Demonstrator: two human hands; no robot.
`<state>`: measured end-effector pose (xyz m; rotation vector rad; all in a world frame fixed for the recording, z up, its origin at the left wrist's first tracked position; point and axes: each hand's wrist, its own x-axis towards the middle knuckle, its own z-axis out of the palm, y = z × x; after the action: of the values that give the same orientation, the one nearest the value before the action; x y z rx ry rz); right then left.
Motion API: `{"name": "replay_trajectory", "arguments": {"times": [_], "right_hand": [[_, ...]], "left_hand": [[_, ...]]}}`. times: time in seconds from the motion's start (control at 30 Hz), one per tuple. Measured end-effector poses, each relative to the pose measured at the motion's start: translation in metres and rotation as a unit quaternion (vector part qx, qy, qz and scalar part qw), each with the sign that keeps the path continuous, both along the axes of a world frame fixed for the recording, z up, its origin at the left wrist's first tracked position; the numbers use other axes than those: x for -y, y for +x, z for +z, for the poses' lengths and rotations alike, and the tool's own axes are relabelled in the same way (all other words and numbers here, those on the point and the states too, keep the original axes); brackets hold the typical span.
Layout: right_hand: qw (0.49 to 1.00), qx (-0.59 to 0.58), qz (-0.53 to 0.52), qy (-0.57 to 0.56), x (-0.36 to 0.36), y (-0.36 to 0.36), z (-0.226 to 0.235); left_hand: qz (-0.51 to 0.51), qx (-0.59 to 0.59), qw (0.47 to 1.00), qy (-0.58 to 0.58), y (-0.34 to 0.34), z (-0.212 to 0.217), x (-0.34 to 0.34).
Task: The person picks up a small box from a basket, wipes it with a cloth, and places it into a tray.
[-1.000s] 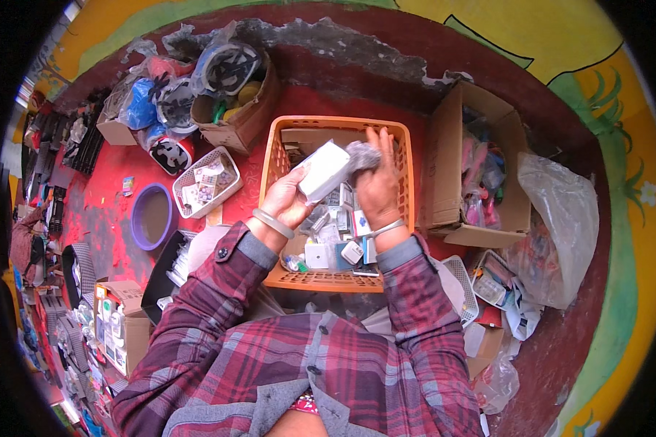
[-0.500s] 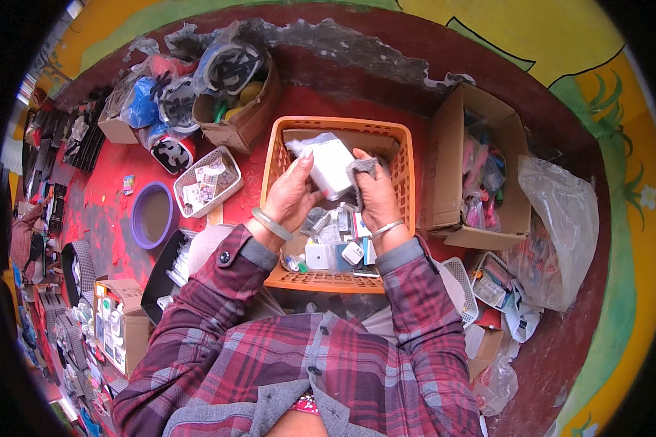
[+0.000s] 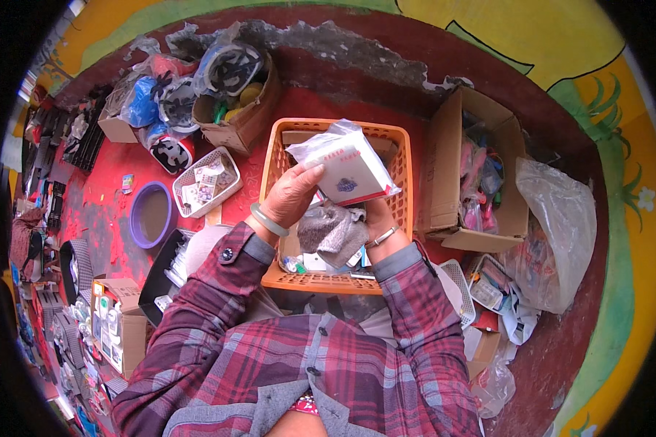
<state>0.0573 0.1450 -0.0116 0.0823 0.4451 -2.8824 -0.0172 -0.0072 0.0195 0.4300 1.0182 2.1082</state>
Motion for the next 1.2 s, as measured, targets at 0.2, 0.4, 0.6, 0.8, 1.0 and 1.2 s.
{"name": "replay_trajectory", "arguments": {"times": [0.2,0.4,0.6,0.8,1.0,1.2], "right_hand": [[0.938,0.213,-0.143,0.234,-0.017,-0.015,-0.018],[0.898,0.015,-0.354,0.262,-0.054,-0.007,0.035],[0.828,-0.232,-0.285,0.424,-0.009,0.005,0.056],[0.355,-0.264,-0.217,0.870,0.015,0.000,0.044],[0.411,-0.231,-0.289,0.833,-0.004,-0.008,0.044],[0.451,-0.258,-0.257,0.815,0.017,-0.003,0.048]], "left_hand": [[0.139,0.153,0.973,0.105,-0.008,0.000,0.000],[0.188,0.131,0.969,0.090,-0.010,0.000,0.001],[0.066,0.092,0.992,0.063,-0.001,-0.007,-0.003],[0.028,0.067,0.996,0.046,0.010,-0.007,-0.004],[-0.072,-0.044,0.996,0.012,0.009,-0.023,0.001],[-0.008,-0.234,0.969,-0.077,0.020,-0.035,-0.007]]}}
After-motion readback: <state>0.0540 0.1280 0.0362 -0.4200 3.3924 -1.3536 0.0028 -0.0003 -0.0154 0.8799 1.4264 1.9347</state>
